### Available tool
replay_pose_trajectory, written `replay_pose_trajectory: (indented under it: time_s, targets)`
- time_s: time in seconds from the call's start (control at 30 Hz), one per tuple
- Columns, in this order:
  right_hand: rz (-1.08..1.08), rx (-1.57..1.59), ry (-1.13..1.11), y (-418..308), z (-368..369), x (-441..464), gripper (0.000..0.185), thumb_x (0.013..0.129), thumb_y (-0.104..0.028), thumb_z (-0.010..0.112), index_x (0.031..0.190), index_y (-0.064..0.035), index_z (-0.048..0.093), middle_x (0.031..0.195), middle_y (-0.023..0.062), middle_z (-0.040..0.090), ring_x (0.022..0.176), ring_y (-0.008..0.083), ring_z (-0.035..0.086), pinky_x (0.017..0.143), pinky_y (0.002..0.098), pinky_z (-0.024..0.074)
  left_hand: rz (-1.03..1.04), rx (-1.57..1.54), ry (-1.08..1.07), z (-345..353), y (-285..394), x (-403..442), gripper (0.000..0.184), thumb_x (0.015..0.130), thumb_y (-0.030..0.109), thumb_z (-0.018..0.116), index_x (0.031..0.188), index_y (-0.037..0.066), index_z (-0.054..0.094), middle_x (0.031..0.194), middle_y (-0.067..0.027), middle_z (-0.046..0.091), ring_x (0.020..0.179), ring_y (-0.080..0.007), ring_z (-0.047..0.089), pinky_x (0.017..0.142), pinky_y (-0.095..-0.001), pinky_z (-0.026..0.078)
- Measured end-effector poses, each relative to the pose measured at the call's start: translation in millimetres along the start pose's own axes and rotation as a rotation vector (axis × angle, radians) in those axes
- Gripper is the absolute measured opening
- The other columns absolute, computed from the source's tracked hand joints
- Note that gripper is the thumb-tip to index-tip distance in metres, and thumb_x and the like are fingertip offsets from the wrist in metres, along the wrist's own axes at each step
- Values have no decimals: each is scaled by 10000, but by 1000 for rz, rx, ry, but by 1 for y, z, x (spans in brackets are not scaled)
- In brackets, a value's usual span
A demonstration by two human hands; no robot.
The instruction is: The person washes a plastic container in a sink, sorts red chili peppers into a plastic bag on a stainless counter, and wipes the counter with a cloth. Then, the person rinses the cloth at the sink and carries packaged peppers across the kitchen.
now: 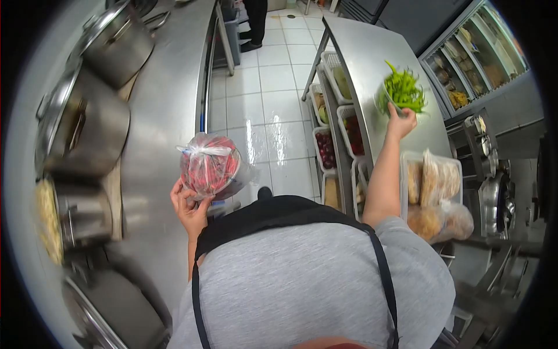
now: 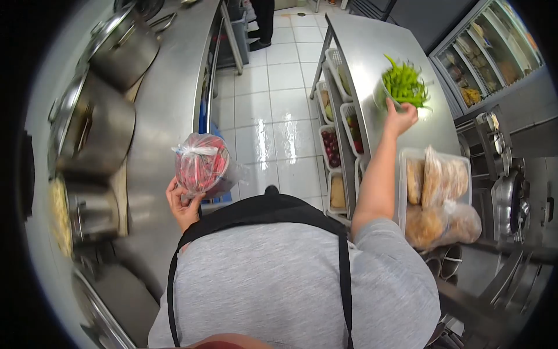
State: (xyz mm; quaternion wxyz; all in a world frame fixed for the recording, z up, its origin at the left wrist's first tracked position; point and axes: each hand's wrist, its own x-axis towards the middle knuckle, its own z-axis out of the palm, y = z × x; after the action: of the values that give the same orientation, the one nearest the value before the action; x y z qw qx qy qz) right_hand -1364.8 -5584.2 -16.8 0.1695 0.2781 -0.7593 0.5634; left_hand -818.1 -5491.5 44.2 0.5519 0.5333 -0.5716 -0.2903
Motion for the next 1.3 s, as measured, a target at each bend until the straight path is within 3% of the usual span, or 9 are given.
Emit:
replay_pose_trajectory:
  time_s: [0.23,0.53,0.63,0.87,0.93,1.07,1.13,1.2,1.3]
  targets:
    - [139,-259,152,65,57,44,464,636,-287,796,865,-47,471,1110,166,389,1073,315,370,860,415,360,73,-42,-184,107,-18,197,375,605,-83,724,829,64,461,1250,-98,335,1139,-221,423,838,-345,515]
    - [178,-327,289,138,182,162,478,680,-331,761,917,-53,453,1099,159,405,1085,312,368,831,413,381,24,-86,-258,278,-56,363,379,590,-107,713,827,60,468,1243,-105,349,1108,-213,445,829,-330,497]
    - [292,-370,239,124,240,204,480,702,-347,738,948,-50,452,1118,163,389,1063,320,392,829,414,395,-19,-86,-309,307,-64,419,402,569,-63,762,826,69,483,1238,-105,343,1143,-248,419,879,-374,488]
    - [274,-490,286,140,349,274,510,696,-377,726,988,-52,464,1178,185,370,1122,348,370,896,423,369,-10,-95,-305,393,-109,542,405,562,-71,750,816,81,475,1243,-93,360,1133,-232,422,800,-342,490]
    - [252,-495,334,148,368,285,500,700,-371,724,987,-59,458,1172,180,380,1117,356,382,891,425,371,95,-16,-418,426,-124,594,408,556,-61,756,814,81,474,1235,-96,369,1131,-231,420,792,-344,493]
    - [488,-526,422,93,401,280,469,721,-350,708,1005,-96,434,1207,161,344,1096,342,410,862,423,391,75,-37,-623,487,-152,711,416,544,-39,774,805,77,471,1226,-107,374,1135,-240,412,809,-337,486]
    - [530,-591,480,96,409,288,466,724,-343,706,1010,-104,426,1207,155,341,1094,337,412,855,420,394,229,-24,-740,533,-155,764,413,548,-18,784,806,76,475,1221,-104,375,1122,-237,419,816,-344,484]
    - [587,-649,526,102,413,293,463,727,-336,703,1015,-112,418,1207,148,337,1092,331,414,847,418,398,226,-22,-835,590,-141,804,412,555,-54,773,813,62,474,1214,-117,380,1105,-206,435,858,-303,416]
    - [604,-717,506,91,414,292,483,706,-293,721,1022,-102,410,1184,143,347,1098,325,405,837,396,400,273,-65,-1003,664,-112,834,388,588,-44,757,815,64,461,1215,-104,374,1103,-191,429,803,-303,476]
